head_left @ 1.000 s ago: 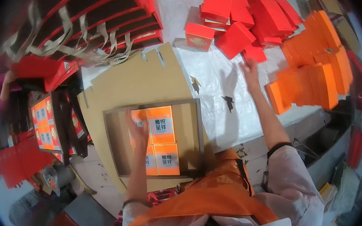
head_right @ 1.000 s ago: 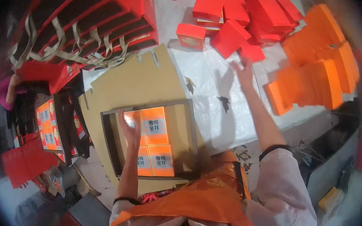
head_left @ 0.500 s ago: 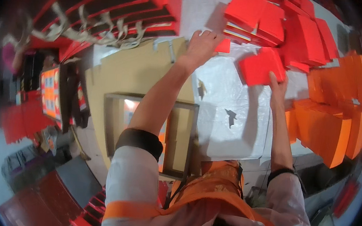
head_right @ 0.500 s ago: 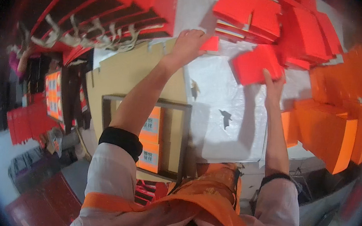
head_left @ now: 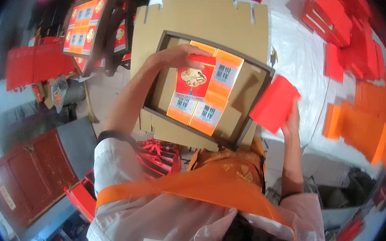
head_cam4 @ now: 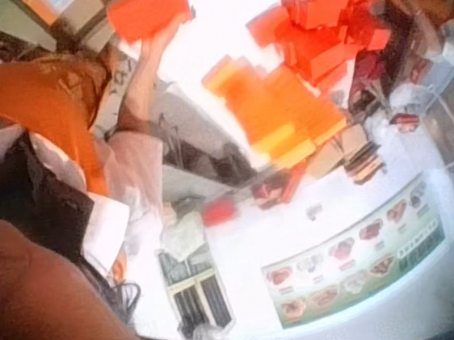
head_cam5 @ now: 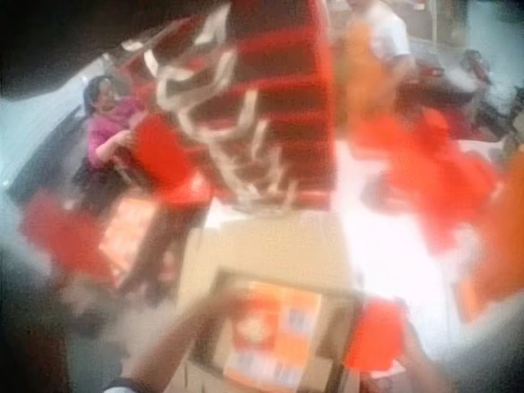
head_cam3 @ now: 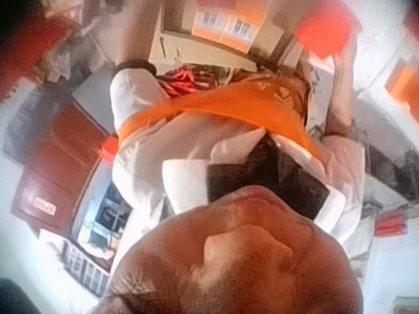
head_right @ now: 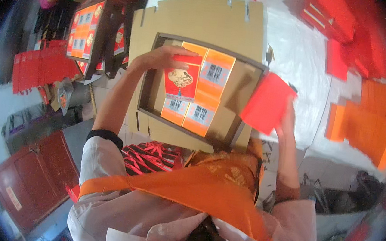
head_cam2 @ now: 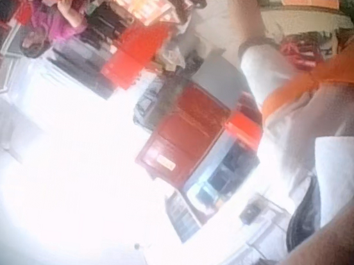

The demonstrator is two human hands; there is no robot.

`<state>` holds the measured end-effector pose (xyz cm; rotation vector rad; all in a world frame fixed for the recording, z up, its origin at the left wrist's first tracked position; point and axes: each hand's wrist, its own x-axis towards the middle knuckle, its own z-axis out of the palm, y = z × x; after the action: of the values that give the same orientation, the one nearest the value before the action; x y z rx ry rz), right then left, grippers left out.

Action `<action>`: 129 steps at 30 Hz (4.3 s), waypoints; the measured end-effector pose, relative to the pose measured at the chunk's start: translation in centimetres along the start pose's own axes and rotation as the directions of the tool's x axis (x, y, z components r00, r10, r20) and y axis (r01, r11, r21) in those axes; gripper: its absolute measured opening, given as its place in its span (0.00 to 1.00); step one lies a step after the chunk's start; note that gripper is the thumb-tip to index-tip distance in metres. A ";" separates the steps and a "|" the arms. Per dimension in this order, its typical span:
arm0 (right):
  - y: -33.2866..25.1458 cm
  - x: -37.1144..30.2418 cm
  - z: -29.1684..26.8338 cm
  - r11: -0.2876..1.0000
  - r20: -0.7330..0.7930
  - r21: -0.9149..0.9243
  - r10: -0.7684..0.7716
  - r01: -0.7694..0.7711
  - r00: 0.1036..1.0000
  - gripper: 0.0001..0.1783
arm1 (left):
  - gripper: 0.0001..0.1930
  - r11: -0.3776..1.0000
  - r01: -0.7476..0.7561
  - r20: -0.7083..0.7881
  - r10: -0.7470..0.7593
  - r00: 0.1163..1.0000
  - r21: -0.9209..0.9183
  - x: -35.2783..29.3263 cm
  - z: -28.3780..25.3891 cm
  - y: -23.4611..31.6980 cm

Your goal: The person assembles cardboard boxes by folding flat panels into rectangular frames. They then place orange and red inner boxes into the frames and stack the completed units on a pile.

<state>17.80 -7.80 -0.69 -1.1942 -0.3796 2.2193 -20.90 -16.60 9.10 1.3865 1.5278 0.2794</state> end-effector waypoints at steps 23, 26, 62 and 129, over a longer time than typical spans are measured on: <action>13.5 1.8 7.1 0.338 0.221 -0.851 -0.461 0.401 0.859 0.48 | 0.49 0.853 0.522 -0.847 -0.271 0.457 0.009 -5.9 15.1 -6.6; 12.8 0.1 8.2 0.412 0.079 -0.875 -0.395 0.253 0.915 0.43 | 0.47 0.781 0.609 -0.857 -0.211 0.470 0.141 -7.2 11.6 -9.8; 13.0 -5.1 7.1 0.813 -0.083 -0.543 -0.300 0.209 0.950 0.27 | 0.22 0.272 0.101 -0.021 -0.412 0.911 -0.957 -0.4 23.9 -0.3; -35.6 25.9 12.9 -0.829 0.580 0.543 0.484 0.131 0.655 0.61 | 0.28 0.375 -0.100 -0.364 -0.748 0.555 -0.922 -7.6 24.2 4.0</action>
<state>8.81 36.55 7.09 -0.1339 2.6048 0.9973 -1.06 -32.23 4.67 -0.0920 1.8403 1.3308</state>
